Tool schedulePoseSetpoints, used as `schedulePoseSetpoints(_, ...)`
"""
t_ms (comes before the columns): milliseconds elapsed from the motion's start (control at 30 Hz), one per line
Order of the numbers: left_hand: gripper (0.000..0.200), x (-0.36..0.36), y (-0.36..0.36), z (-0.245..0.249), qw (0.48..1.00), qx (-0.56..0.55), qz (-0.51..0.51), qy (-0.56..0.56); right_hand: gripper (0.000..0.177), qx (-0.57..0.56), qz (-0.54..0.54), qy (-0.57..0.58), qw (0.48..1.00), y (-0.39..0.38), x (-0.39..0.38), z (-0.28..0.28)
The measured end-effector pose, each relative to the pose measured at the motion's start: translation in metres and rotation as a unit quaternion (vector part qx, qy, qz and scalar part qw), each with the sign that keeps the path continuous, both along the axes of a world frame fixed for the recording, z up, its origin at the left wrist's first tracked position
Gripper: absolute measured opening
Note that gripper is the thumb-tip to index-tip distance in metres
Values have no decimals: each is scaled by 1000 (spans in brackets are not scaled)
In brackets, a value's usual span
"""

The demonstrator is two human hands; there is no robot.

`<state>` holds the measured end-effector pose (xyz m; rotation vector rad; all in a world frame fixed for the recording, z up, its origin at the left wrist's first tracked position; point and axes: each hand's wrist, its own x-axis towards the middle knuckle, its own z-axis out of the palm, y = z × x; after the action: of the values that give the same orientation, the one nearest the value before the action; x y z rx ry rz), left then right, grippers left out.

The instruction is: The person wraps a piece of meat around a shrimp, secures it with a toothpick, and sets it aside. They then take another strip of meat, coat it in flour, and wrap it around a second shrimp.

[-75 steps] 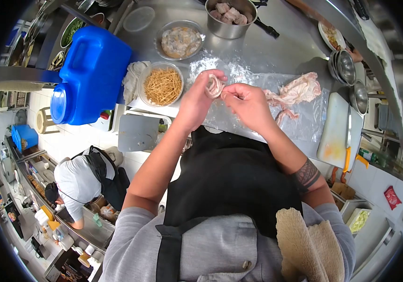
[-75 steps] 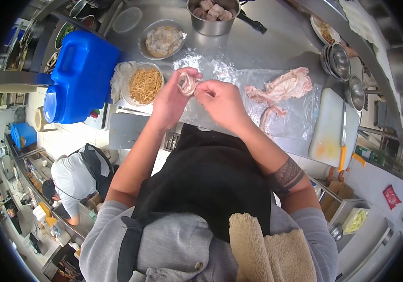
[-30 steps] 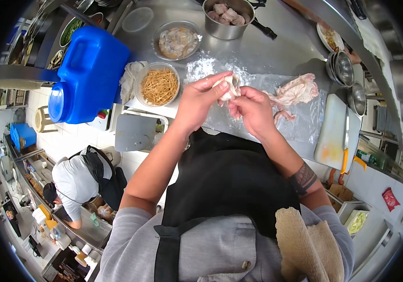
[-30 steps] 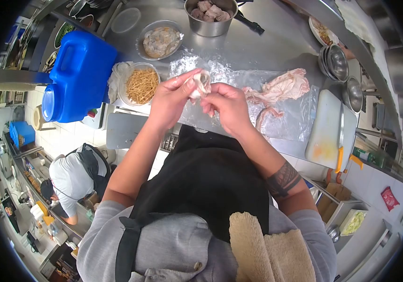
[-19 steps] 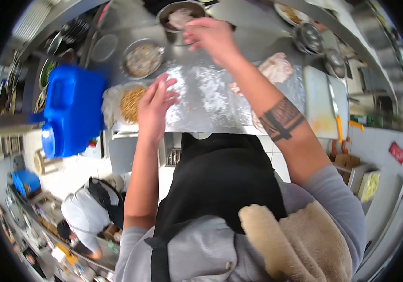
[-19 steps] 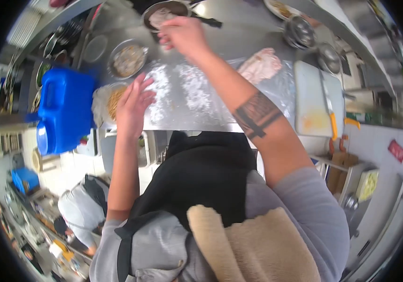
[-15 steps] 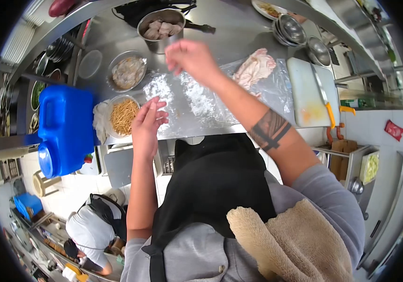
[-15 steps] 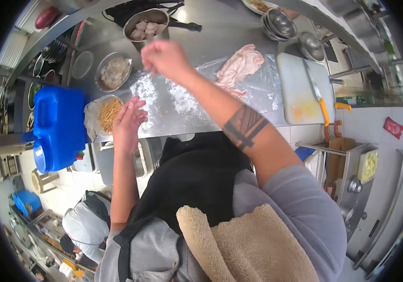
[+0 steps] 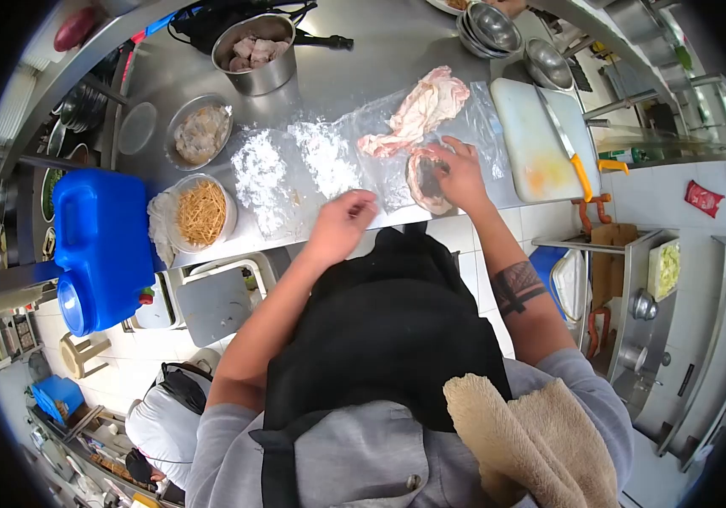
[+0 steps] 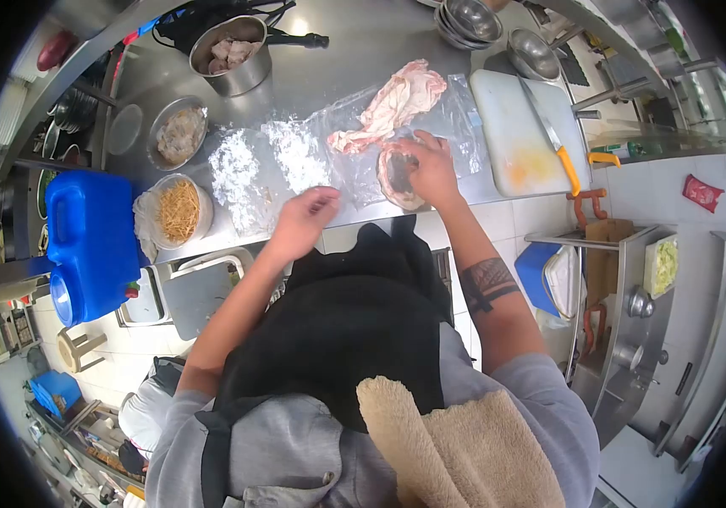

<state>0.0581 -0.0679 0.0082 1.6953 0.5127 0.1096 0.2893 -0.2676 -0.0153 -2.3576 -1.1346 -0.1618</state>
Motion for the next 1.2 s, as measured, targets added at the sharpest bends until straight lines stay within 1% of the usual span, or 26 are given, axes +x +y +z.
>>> schedulePoseSetpoints(67, 33, 19, -15, 1, 997, -6, -72, -4, 27, -14, 22, -17, 1000, 5, 14, -2)
schedulePoseSetpoints(133, 35, 41, -25, -15, 998, 20, -48, -18, 20, -13, 44, 16, 999, 11, 31, -13)
schedulePoseSetpoints(167, 38, 52, -29, -24, 998, 41, -31, -31, 20, -12, 52, 17, 998, 10, 39, -13)
schedulePoseSetpoints(200, 48, 64, -33, -22, 998, 59, -18, -14, 16, -9, 64, 46, 997, 9, 41, -2)
schedulePoseSetpoints(233, 48, 75, -37, -20, 998, 60, -14, -10, 14, -6, 75, 75, 994, 10, 43, 12)
schedulePoseSetpoints(267, 56, 86, -41, -18, 996, 71, -9, -52, 14, -7, 79, 79, 994, 9, 45, 26)
schedulePoseSetpoints(300, 64, 96, -47, -20, 992, 81, -6, -93, 12, 3, 92, 133, 987, 9, 45, 44)
schedulePoseSetpoints(333, 64, 107, -50, -24, 993, 78, -6, -86, 12, 12, 103, 186, 977, 8, 45, 60)
schedulePoseSetpoints(400, 67, 127, -56, -30, 987, -75, -46, -132, 14, -19, 124, 196, 972, 8, 46, 91)
schedulePoseSetpoints(433, 67, 132, -59, -25, 987, -77, -47, -133, 16, -46, 148, 198, 968, 10, 49, 106)
schedulePoseSetpoints(500, 63, 138, -61, -10, 962, -213, -73, -153, 16, -67, 132, 221, 964, 15, 50, 130)
schedulePoseSetpoints(533, 63, 138, -63, -4, 962, -214, -70, -154, 17, -87, 118, 247, 958, 18, 49, 139)
schedulePoseSetpoints(600, 48, 131, -62, 10, 969, -126, 14, -212, 20, -81, 118, 251, 957, 25, 52, 152)
schedulePoseSetpoints(633, 48, 125, -55, 18, 969, -122, 18, -213, 23, -74, 116, 256, 957, 30, 51, 159)
schedulePoseSetpoints(667, 38, 115, -44, 27, 983, -91, 14, -156, 23, -73, 122, 253, 957, 37, 49, 167)
schedulePoseSetpoints(700, 29, 105, -33, 35, 993, -61, 10, -97, 23, -46, 99, 327, 939, 44, 45, 176)
schedulePoseSetpoints(733, 29, 94, -24, 44, 993, -57, 16, -100, 23, -21, 76, 399, 914, 51, 41, 182)
schedulePoseSetpoints(800, 22, 72, -6, 56, 978, -161, 26, -127, 21, -14, 106, 378, 920, 66, 37, 179)
schedulePoseSetpoints(833, 22, 61, 4, 53, 978, -157, 32, -131, 18, -9, 129, 360, 924, 75, 34, 177)
schedulePoseSetpoints(900, 23, 39, 23, 45, 991, -25, 43, -128, 19, -1, 147, 360, 921, 92, 19, 176)
schedulePoseSetpoints(933, 23, 31, 30, 43, 990, -24, 52, -130, 19, 7, 158, 364, 918, 101, 10, 175)
schedulePoseSetpoints(1000, 21, 14, 42, 42, 986, -94, 60, -120, 21, 3, 164, 372, 914, 119, -8, 170)
schedulePoseSetpoints(1033, 21, 8, 45, 44, 986, -96, 68, -121, 22, 2, 163, 382, 910, 127, -17, 167)
schedulePoseSetpoints(1100, 19, -3, 49, 49, 966, -189, 83, -154, 23, -3, 163, 410, 897, 142, -33, 160)
schedulePoseSetpoints(1133, 19, -10, 53, 50, 965, -191, 89, -154, 23, -2, 154, 439, 885, 149, -42, 158)
schedulePoseSetpoints(1200, 19, -23, 63, 52, 981, -141, 90, -99, 21, 12, 158, 447, 880, 157, -61, 159)
